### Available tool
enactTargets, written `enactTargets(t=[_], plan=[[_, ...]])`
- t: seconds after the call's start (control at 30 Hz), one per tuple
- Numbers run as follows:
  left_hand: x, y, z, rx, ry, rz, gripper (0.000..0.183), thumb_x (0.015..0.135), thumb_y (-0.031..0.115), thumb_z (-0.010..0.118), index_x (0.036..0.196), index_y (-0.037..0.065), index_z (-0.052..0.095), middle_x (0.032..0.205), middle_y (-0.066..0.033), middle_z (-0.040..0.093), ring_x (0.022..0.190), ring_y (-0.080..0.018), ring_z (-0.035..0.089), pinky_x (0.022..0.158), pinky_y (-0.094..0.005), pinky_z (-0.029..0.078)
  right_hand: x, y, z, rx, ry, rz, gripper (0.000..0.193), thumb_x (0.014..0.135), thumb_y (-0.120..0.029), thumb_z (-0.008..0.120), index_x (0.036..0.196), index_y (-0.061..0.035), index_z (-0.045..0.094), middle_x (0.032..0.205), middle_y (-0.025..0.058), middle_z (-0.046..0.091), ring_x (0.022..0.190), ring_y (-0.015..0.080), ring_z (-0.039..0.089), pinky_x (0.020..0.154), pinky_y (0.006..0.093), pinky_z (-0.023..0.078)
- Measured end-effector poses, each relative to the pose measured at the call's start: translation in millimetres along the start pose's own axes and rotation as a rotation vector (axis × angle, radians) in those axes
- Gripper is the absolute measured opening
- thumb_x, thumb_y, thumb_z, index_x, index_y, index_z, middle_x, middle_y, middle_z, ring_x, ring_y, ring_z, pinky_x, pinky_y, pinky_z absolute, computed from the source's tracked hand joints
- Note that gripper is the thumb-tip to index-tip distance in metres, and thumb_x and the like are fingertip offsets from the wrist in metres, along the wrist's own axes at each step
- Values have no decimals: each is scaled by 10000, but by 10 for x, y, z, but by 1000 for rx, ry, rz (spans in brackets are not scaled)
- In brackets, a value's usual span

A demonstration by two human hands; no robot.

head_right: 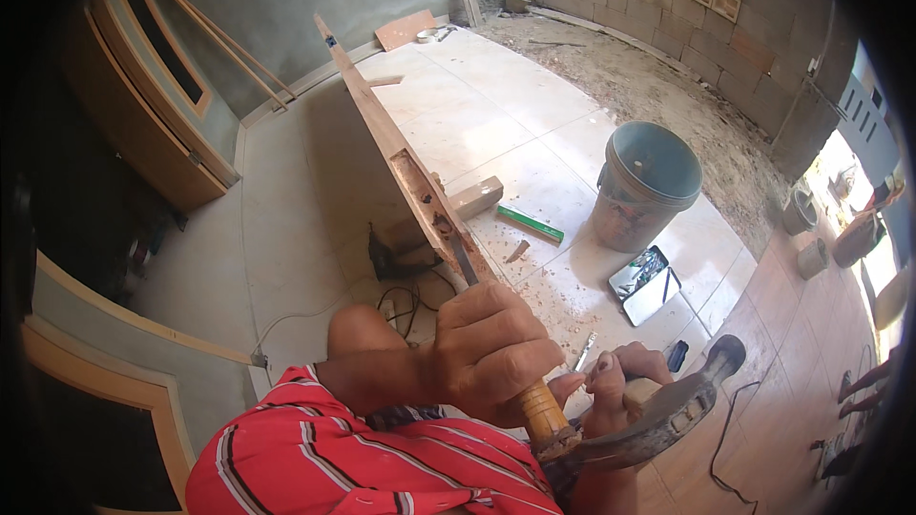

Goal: The person installs a metal door handle plate onto a wooden door. They first use a hammer and chisel to adjust the wood, then use a power drill to secure the plate with screws.

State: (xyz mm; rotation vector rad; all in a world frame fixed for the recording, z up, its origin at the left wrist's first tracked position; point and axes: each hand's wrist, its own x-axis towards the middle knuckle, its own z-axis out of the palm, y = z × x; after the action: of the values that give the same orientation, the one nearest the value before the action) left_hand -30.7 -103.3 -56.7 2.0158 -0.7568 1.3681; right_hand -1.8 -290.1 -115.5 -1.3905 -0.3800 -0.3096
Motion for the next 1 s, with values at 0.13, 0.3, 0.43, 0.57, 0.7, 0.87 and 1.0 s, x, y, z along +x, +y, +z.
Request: enactTargets(t=[0.13,0.3,0.43,0.57,0.7,0.87,1.0], plan=[[-24,-16,6,93,-75,109,358,794,186,909,979,104,614,1037,-80,582,655,-188,614,505,-326,482,-54,23,-54,166,96,252,147,954,-51,677,863,8,579,725,67,568,593,124,564,521,285,558],[-81,-5,50,80,-108,166,468,752,255,952,1040,158,596,963,-48,614,642,-152,617,498,-245,480,52,-15,-121,-15,95,383,142,942,-43,701,866,36,612,668,72,602,534,132,582,510,261,518],[4,-4,-17,85,-224,69,474,733,336,958,963,139,593,741,14,623,616,-152,615,510,-257,486,49,44,-167,-72,54,318,139,928,-31,709,839,29,621,641,65,609,516,123,583,509,247,486],[-21,-86,8,60,-206,-9,489,711,384,961,876,120,583,691,16,606,598,-158,599,526,-275,490,47,35,-175,-158,2,247,137,918,-29,712,823,13,623,636,52,600,516,116,582,501,250,474],[-21,-104,5,100,-207,-2,497,709,401,961,861,119,581,698,10,608,613,-169,603,561,-285,505,28,119,-164,-89,22,281,161,913,-45,727,803,-2,618,631,44,592,502,111,573,482,254,461],[-87,-147,-12,152,-196,-6,471,729,356,969,874,114,592,714,12,615,650,-182,617,603,-298,515,14,116,-133,-127,37,258,189,910,-62,742,775,-3,623,608,42,593,476,113,574,473,263,466],[-47,-131,21,148,-130,-63,445,745,316,969,881,113,597,732,10,626,665,-190,619,612,-318,521,6,98,-114,-180,28,202,195,905,-78,759,763,2,651,585,48,610,471,118,582,475,271,469]])
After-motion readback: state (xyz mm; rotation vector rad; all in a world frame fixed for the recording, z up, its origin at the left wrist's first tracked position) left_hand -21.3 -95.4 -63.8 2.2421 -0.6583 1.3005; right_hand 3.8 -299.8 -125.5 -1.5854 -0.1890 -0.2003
